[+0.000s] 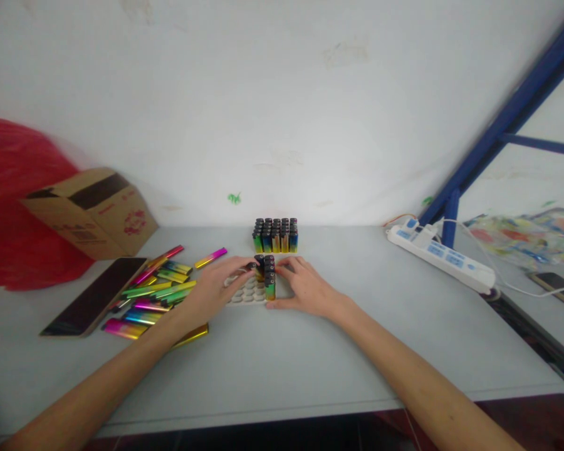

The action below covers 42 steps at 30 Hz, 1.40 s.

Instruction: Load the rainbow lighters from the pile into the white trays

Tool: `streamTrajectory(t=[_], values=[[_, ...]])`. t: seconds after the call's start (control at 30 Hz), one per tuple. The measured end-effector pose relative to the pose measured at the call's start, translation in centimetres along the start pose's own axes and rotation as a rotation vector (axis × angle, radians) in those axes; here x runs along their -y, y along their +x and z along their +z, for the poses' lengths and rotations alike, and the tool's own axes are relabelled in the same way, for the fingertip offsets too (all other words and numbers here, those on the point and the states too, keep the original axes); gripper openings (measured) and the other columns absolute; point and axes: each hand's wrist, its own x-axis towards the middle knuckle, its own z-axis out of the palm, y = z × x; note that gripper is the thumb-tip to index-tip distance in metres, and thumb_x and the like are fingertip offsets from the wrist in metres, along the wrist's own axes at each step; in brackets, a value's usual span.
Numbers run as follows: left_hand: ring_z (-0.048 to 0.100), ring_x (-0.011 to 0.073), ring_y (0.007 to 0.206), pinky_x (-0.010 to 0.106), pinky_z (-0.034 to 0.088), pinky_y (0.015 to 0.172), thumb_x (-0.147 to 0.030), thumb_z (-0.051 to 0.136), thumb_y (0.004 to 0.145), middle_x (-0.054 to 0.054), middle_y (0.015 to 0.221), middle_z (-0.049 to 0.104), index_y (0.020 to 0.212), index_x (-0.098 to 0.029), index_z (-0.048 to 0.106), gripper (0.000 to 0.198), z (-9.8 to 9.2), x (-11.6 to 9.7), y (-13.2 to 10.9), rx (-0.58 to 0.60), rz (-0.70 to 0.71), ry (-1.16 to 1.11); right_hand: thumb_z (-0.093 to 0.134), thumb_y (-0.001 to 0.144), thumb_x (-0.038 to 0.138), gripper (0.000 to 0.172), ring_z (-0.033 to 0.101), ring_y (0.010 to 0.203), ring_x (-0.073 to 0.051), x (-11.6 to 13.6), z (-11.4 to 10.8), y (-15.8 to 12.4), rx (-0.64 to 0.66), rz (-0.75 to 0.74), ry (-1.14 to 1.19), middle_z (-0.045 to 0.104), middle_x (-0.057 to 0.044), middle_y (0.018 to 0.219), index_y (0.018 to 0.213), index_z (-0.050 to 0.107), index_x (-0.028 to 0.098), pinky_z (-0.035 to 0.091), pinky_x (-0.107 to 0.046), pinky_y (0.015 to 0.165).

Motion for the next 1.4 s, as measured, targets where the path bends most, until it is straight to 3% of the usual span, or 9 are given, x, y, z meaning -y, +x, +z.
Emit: streamTrajectory(t=[0.13,0.37,0.53,0.73,0.9,1.03,1.13,1.27,1.4], values=[[0.068,0.0248,0.108,0.039,0.053,0.1,-0.033,0.047,0.104,0.011,0.117,0.073,0.121,-0.02,0.068,0.029,0.1,-0.4,0.1,0.055,0.052,0.071,0.078,0.082,0.063,0.073,0.055,0.123,-0.035,0.1,-0.1,0.1,-0.006,-0.004,-0.001,0.058,-0.017,0.132,0.135,0.06,0.016,0.049,-0.057,0.109],[0.071,0.0216,0.099,0.035,0.055,0.094,-0.034,0.048,0.104,0.007,0.119,0.073,0.138,-0.027,0.06,0.037,0.5,0.1,-0.1,0.031,0.017,0.079,0.075,0.084,0.065,0.073,0.054,0.126,-0.036,0.2,-0.2,0.0,0.011,-0.002,-0.009,0.057,-0.018,0.134,0.136,0.059,0.017,0.049,-0.058,0.109],[0.072,0.0211,0.096,0.032,0.055,0.091,-0.032,0.059,0.099,0.003,0.109,0.076,0.148,-0.032,0.052,0.049,0.5,0.7,-0.4,0.026,-0.042,0.073,0.075,0.085,0.063,0.07,0.054,0.126,-0.035,0.3,-0.3,0.0,0.017,-0.006,-0.012,0.057,-0.017,0.134,0.134,0.06,0.015,0.048,-0.055,0.11],[0.072,0.0225,0.095,0.037,0.055,0.092,-0.039,0.057,0.1,0.004,0.106,0.076,0.15,-0.028,0.047,0.052,-0.3,1.1,-0.4,0.006,-0.041,0.198,0.075,0.084,0.066,0.072,0.055,0.125,-0.035,0.0,-0.2,0.0,0.015,-0.012,-0.018,0.057,-0.017,0.134,0.134,0.06,0.016,0.05,-0.055,0.109],[0.068,0.0299,0.107,0.045,0.052,0.1,-0.031,0.05,0.1,0.014,0.112,0.075,0.125,-0.017,0.068,0.033,-3.1,4.0,0.0,-0.127,-0.019,0.568,0.075,0.084,0.064,0.071,0.055,0.126,-0.035,0.2,-0.3,0.0,0.025,0.003,-0.028,0.057,-0.018,0.135,0.132,0.06,0.014,0.05,-0.054,0.11],[0.067,0.0322,0.115,0.045,0.051,0.103,-0.03,0.049,0.098,0.016,0.119,0.075,0.12,-0.015,0.071,0.034,-4.8,7.0,0.0,0.007,-0.206,0.692,0.075,0.085,0.064,0.072,0.055,0.125,-0.035,0.2,-0.3,0.0,0.039,0.017,-0.033,0.057,-0.02,0.134,0.132,0.06,0.011,0.05,-0.055,0.109],[0.069,0.0299,0.109,0.043,0.052,0.1,-0.028,0.047,0.099,0.014,0.116,0.077,0.124,-0.018,0.07,0.036,-5.3,7.7,0.1,0.066,-0.307,0.635,0.074,0.084,0.065,0.073,0.054,0.126,-0.036,0.1,-0.2,-0.1,0.039,0.019,-0.033,0.056,-0.02,0.135,0.132,0.061,0.011,0.049,-0.055,0.11],[0.068,0.0303,0.106,0.045,0.053,0.096,-0.023,0.052,0.092,0.015,0.116,0.072,0.126,-0.015,0.068,0.039,-5.5,7.0,0.3,-0.1,-0.263,0.496,0.073,0.085,0.067,0.072,0.054,0.127,-0.036,-0.1,-0.1,-0.1,0.032,0.01,-0.022,0.056,-0.019,0.136,0.132,0.061,0.013,0.049,-0.055,0.11],[0.068,0.0213,0.082,0.036,0.056,0.074,-0.034,0.058,0.091,0.008,0.101,0.065,0.111,-0.018,0.065,0.026,-4.9,5.5,0.4,-0.197,-0.245,0.023,0.074,0.085,0.066,0.071,0.054,0.126,-0.035,0.0,-0.1,-0.1,0.022,0.007,-0.022,0.057,-0.018,0.135,0.132,0.061,0.014,0.049,-0.055,0.11]])
